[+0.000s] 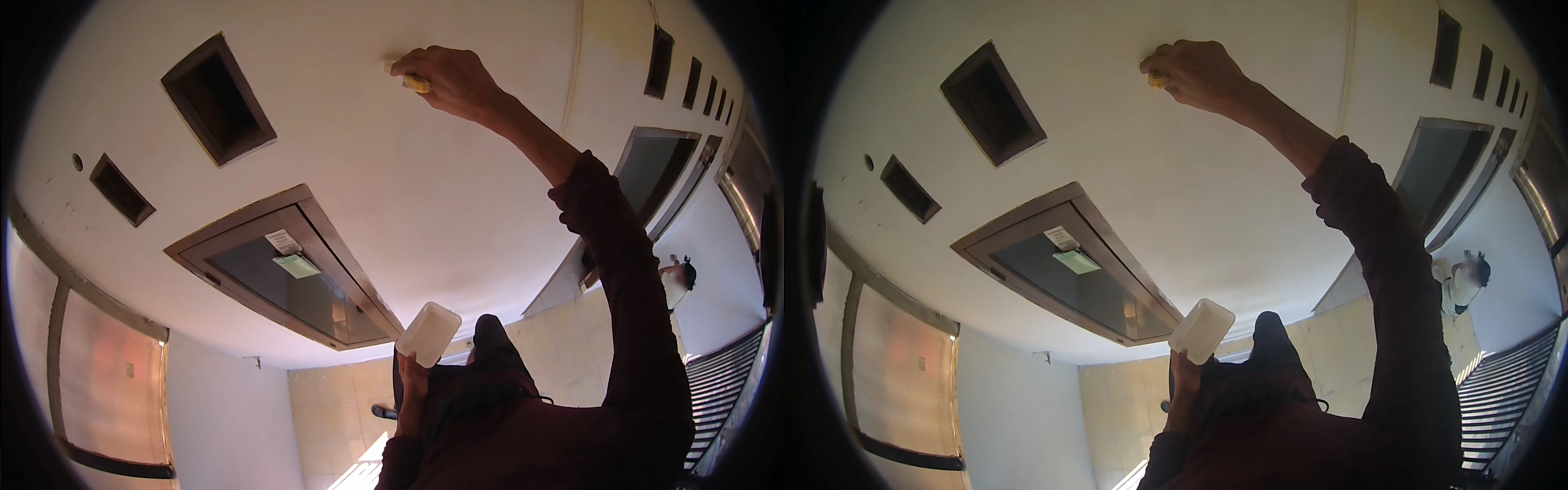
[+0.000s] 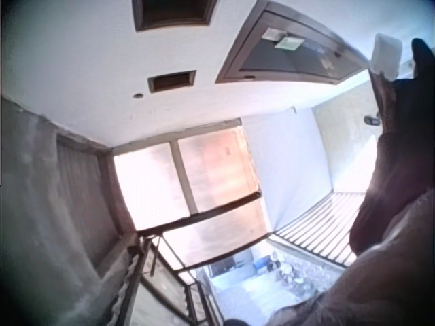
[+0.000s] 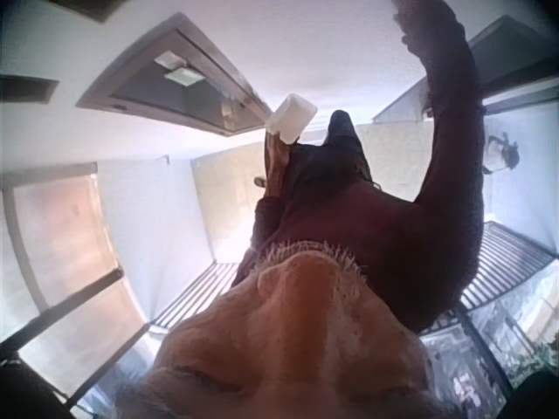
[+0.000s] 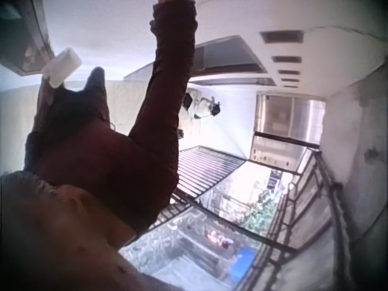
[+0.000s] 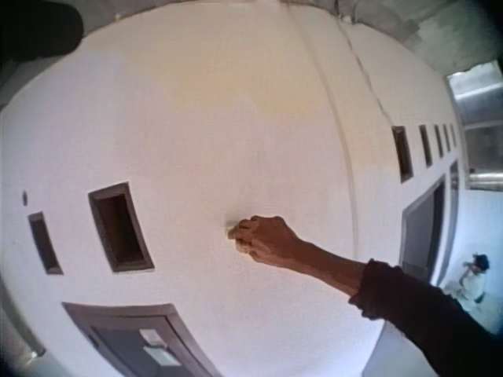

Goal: The person paints a white ceiling using a paintbrush and a small container of paint. They repeatedly dip the brush into the container and apply paint to the ceiling surface in a stairwell area.

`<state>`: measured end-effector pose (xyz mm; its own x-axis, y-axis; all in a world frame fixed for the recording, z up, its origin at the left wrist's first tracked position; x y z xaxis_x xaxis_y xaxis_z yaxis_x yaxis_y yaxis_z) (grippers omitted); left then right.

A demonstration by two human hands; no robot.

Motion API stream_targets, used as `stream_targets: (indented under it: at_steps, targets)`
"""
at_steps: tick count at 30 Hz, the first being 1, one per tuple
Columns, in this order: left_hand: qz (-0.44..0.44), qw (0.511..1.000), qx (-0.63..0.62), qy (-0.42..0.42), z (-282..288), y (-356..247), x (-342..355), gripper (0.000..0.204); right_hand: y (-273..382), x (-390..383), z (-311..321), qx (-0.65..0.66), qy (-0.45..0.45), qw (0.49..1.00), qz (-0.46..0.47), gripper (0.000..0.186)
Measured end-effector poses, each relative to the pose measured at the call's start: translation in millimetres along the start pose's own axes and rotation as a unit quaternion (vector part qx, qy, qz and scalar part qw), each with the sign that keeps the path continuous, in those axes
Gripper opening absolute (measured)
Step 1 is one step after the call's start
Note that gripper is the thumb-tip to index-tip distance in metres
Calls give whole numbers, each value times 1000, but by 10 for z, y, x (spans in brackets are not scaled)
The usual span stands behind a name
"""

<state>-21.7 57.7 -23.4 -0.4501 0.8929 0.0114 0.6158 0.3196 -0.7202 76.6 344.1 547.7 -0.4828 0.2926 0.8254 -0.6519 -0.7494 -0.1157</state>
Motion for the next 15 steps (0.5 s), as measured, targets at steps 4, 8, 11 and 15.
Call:
stream_targets:
  at_steps: [4,8,11,15]
  targets:
    - [-12,1000,-11,4,-50,-7,1,52,-52,-195,-19,-7,-67,997,29,28]
    - [-8,1000,-26,8,-5,43,16,52,29,-966,-560,-35,-19,997,71,23]
    - [-6,1000,-25,7,-19,35,22,52,157,-1652,-1022,-26,68,995,67,25]
    - [-4,1000,-20,7,3,27,46,51,223,-2174,-1423,42,237,971,9,31]
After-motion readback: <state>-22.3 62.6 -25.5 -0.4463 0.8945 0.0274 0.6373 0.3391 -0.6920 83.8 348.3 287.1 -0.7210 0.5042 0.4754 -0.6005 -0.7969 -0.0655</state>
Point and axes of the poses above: each hand's wrist, its own x-axis towards the middle knuckle, its own z-axis out of the back of the hand, y = z × x, the point moved 6 cm from there along x, towards the middle knuckle, and after that the axes turned 12 degrees about -z, right-handed, at the moved point
